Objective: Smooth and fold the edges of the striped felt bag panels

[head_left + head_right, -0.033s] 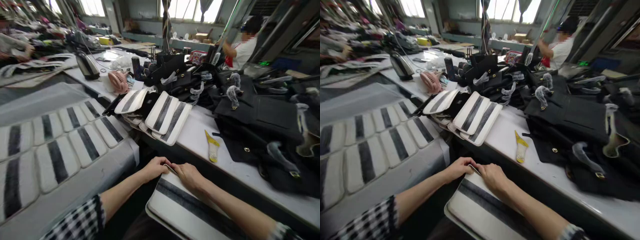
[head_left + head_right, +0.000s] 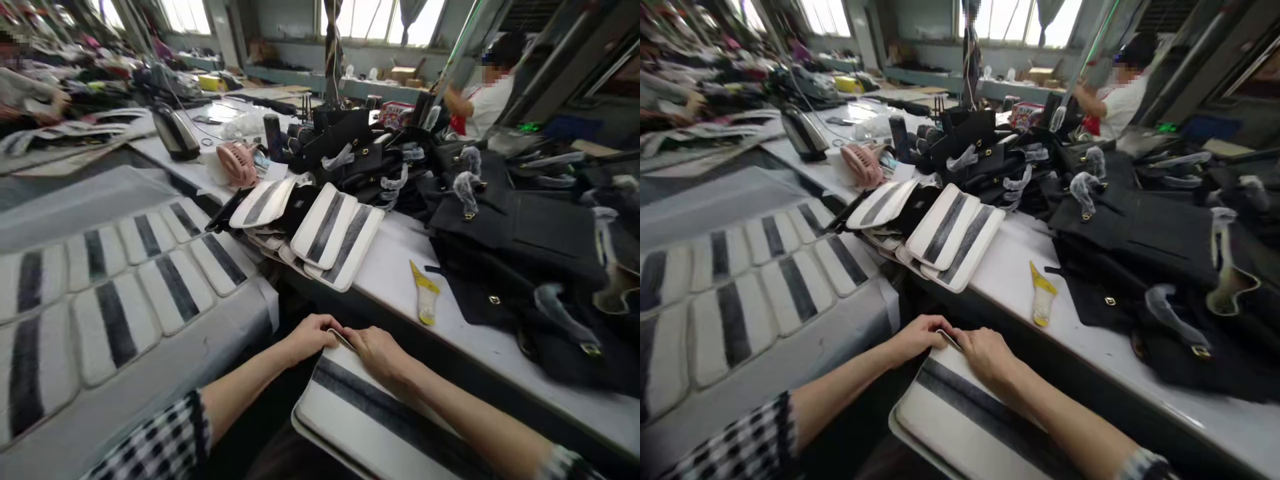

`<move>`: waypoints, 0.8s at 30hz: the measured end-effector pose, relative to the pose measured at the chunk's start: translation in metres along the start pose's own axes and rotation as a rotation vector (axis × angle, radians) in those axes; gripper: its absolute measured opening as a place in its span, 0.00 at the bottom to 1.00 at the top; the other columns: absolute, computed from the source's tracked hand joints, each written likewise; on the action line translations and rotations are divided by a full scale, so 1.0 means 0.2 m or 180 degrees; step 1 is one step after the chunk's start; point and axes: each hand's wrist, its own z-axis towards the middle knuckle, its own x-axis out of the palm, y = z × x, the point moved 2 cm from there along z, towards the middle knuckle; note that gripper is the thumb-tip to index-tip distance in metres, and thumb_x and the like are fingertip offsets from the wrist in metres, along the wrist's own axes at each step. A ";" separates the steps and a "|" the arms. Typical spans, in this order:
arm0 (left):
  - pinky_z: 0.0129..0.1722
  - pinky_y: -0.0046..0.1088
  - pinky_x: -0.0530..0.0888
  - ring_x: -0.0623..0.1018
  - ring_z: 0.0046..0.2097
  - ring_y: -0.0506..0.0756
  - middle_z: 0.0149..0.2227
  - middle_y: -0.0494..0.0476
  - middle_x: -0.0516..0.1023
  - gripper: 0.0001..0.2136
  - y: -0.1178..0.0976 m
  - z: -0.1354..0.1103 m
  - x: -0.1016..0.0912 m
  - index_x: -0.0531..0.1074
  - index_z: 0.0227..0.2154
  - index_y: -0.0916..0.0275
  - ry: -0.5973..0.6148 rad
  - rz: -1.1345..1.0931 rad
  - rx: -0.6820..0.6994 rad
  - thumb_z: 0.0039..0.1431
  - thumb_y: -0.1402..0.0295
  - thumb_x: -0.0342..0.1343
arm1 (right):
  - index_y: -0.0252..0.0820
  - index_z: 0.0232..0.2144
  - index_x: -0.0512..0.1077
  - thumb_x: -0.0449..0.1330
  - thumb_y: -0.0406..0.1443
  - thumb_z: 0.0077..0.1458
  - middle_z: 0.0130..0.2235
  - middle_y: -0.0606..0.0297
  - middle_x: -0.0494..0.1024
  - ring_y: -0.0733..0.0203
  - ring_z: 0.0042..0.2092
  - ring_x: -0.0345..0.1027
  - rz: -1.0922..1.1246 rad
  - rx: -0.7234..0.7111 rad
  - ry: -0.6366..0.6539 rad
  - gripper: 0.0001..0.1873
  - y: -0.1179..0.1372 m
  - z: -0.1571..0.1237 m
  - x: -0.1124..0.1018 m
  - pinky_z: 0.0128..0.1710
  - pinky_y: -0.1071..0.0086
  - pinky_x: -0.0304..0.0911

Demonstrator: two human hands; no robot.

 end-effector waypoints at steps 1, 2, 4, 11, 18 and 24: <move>0.33 0.27 0.63 0.69 0.33 0.52 0.27 0.50 0.75 0.13 0.00 -0.01 0.00 0.77 0.32 0.64 -0.0010 -0.0007 -0.0002 0.39 0.74 0.57 | 0.48 0.51 0.69 0.37 0.39 0.67 0.39 0.60 0.81 0.53 0.35 0.75 0.0016 -0.0009 0.0006 0.23 0.01 0.00 -0.01 0.30 0.68 0.57; 0.33 0.27 0.63 0.69 0.33 0.52 0.27 0.50 0.75 0.13 0.00 -0.01 0.00 0.77 0.32 0.64 -0.0017 -0.0018 -0.0004 0.39 0.73 0.57 | 0.49 0.51 0.69 0.36 0.39 0.68 0.39 0.60 0.81 0.54 0.35 0.75 0.0032 -0.0014 0.0011 0.23 0.01 0.00 -0.01 0.30 0.68 0.57; 0.34 0.27 0.63 0.69 0.33 0.52 0.28 0.50 0.75 0.12 0.01 -0.02 0.01 0.77 0.32 0.64 -0.0025 -0.0054 -0.0001 0.40 0.73 0.57 | 0.50 0.50 0.70 0.34 0.41 0.68 0.38 0.61 0.81 0.55 0.35 0.75 0.0071 -0.0017 0.0024 0.25 0.02 0.01 -0.02 0.30 0.69 0.57; 0.41 0.29 0.66 0.73 0.40 0.54 0.36 0.53 0.78 0.15 -0.03 -0.10 -0.02 0.76 0.40 0.64 0.0476 -0.0356 0.0052 0.45 0.71 0.60 | 0.51 0.58 0.64 0.37 0.40 0.68 0.44 0.57 0.81 0.49 0.40 0.76 0.0030 -0.0006 0.0073 0.24 0.03 0.02 0.00 0.33 0.65 0.61; 0.51 0.30 0.65 0.72 0.52 0.57 0.49 0.58 0.77 0.23 0.12 -0.09 -0.10 0.75 0.47 0.61 0.0431 -0.1143 -0.0443 0.53 0.52 0.60 | 0.48 0.48 0.73 0.35 0.42 0.68 0.42 0.59 0.81 0.50 0.40 0.76 0.0537 0.0007 0.0055 0.27 0.03 0.03 -0.01 0.37 0.64 0.64; 0.35 0.32 0.69 0.75 0.34 0.57 0.29 0.57 0.78 0.21 0.35 0.04 0.06 0.76 0.31 0.67 -0.0027 -0.1116 -0.0983 0.47 0.50 0.64 | 0.51 0.55 0.70 0.36 0.46 0.68 0.49 0.63 0.79 0.54 0.48 0.74 0.1205 -0.0034 0.0029 0.27 0.03 0.02 -0.04 0.47 0.64 0.65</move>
